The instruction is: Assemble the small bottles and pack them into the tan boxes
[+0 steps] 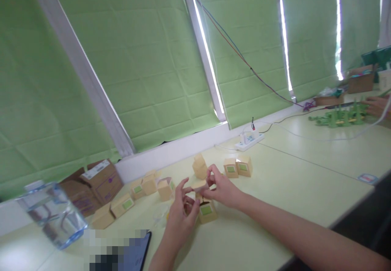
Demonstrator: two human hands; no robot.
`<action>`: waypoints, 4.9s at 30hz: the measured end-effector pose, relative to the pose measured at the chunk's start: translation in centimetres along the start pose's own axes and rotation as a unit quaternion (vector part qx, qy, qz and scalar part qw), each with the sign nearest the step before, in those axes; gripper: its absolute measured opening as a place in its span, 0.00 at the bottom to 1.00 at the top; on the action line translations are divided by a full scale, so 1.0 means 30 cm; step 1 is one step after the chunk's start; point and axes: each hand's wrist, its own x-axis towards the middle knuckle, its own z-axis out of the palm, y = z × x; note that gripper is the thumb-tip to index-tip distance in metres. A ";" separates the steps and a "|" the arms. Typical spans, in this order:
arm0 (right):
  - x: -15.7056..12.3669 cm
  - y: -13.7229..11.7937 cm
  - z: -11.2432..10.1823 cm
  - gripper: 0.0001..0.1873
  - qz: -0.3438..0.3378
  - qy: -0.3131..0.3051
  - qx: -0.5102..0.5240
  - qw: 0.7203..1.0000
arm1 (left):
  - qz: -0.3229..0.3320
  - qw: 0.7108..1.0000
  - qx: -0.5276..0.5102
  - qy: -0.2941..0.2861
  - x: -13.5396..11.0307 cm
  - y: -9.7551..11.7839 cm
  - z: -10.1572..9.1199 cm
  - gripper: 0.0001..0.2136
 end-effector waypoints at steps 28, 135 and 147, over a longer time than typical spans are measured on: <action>-0.015 -0.056 -0.040 0.11 -0.031 -0.114 -0.144 0.982 | 0.075 0.993 0.067 -0.068 -0.005 0.023 -0.021 0.09; -0.001 -0.006 -0.070 0.09 -0.121 -0.087 -0.279 0.949 | 0.117 0.979 0.165 0.018 0.006 -0.038 -0.028 0.18; -0.006 -0.010 -0.055 0.11 -0.104 -0.072 -0.150 0.980 | 0.134 0.978 0.160 0.001 0.004 -0.036 -0.022 0.09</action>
